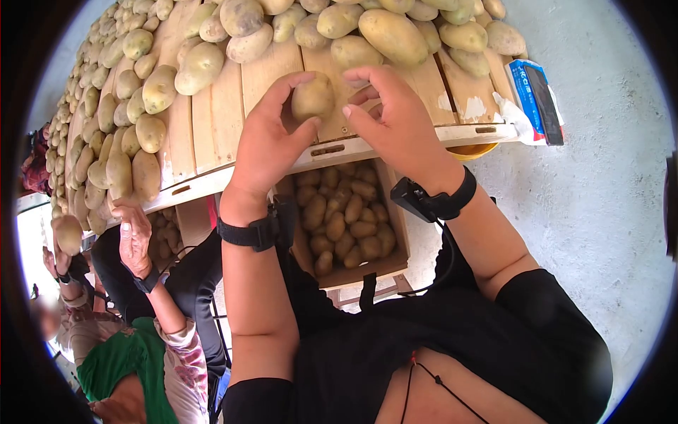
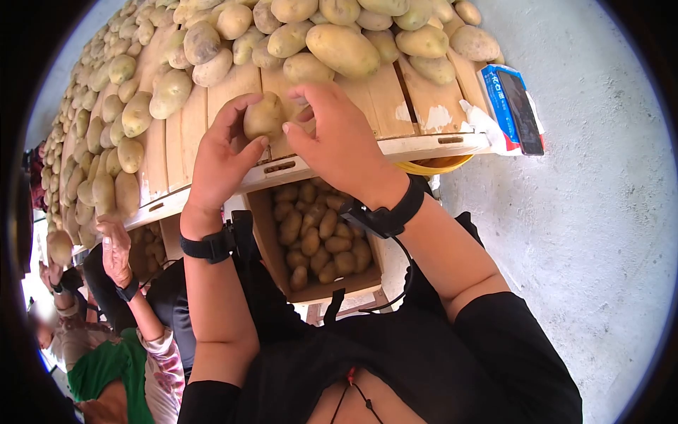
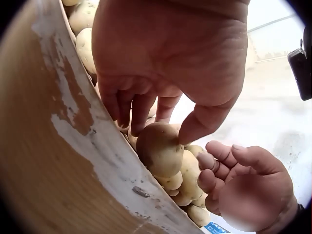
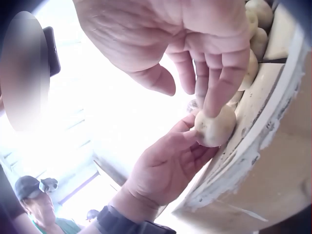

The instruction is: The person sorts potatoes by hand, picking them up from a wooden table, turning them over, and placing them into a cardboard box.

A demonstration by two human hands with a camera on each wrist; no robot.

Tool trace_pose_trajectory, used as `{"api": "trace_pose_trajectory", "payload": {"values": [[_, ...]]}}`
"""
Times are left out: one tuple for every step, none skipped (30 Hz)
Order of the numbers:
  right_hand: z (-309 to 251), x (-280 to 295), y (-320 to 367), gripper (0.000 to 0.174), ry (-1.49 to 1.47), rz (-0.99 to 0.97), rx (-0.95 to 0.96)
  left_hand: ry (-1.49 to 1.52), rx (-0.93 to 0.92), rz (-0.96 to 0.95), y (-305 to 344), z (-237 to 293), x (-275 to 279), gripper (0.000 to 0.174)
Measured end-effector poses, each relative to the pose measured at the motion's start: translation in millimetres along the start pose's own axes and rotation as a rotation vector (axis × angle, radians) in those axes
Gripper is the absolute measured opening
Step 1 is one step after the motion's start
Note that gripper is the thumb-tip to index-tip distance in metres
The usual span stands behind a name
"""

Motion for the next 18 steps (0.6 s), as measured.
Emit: {"api": "trace_pose_trajectory", "payload": {"values": [[0,-3,1,0.042,0.008,-0.024,0.022,0.054,0.014,-0.021,0,-1,-3,0.054],[-1,-5,2,0.045,0.015,-0.048,0.045,0.119,0.018,-0.032,1,-2,-6,0.054],[-2,-8,2,0.048,0.023,-0.071,0.070,0.184,0.022,-0.043,1,-3,-8,0.054],[-3,-9,2,0.048,0.038,-0.087,0.062,0.249,0.024,-0.053,2,-3,-9,0.053],[-4,-9,3,0.048,0.052,-0.104,0.052,0.284,0.071,-0.076,4,-1,-7,0.053],[-5,-10,4,0.048,0.066,-0.122,0.042,0.320,0.120,-0.098,8,4,-2,0.052],[-8,-12,4,0.047,0.031,-0.146,0.079,0.356,0.168,-0.120,11,6,2,0.052],[-10,-13,4,0.046,-0.005,-0.169,0.117,0.373,0.162,-0.145,13,6,5,0.051],[-13,-15,4,0.046,-0.040,-0.191,0.153,0.389,0.156,-0.171,14,4,9,0.051],[-18,-15,5,0.045,-0.062,-0.204,0.167,0.406,0.150,-0.196,16,4,11,0.050],[-25,-17,7,0.044,-0.085,-0.219,0.181,0.412,0.133,-0.194,19,7,16,0.045],[-30,-20,10,0.043,-0.109,-0.234,0.195,0.420,0.140,-0.185,22,10,23,0.043],[-34,-24,13,0.043,-0.125,-0.237,0.214,0.427,0.146,-0.176,24,12,33,0.040],[-37,-29,16,0.042,-0.137,-0.237,0.236,0.433,0.146,-0.170,25,12,42,0.038],[-40,-32,17,0.041,-0.145,-0.234,0.263,0.442,0.100,-0.098,26,9,53,0.034],[-42,-38,23,0.041,-0.159,-0.296,0.230,0.420,0.064,-0.019,26,8,61,0.034],[-42,-46,31,0.041,-0.169,-0.353,0.198,0.399,0.025,0.058,27,9,66,0.034],[-40,-52,37,0.041,-0.178,-0.409,0.164,0.380,-0.015,0.133,28,10,71,0.034]]}}
Point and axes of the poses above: each hand's wrist, its own y-axis away from the middle knuckle, its own x-axis out of the back of the hand, z = x × y, the point moved 4 cm from there along -y, towards the middle knuckle, and after that the axes turned 5 degrees about x, right-handed, at the moved point
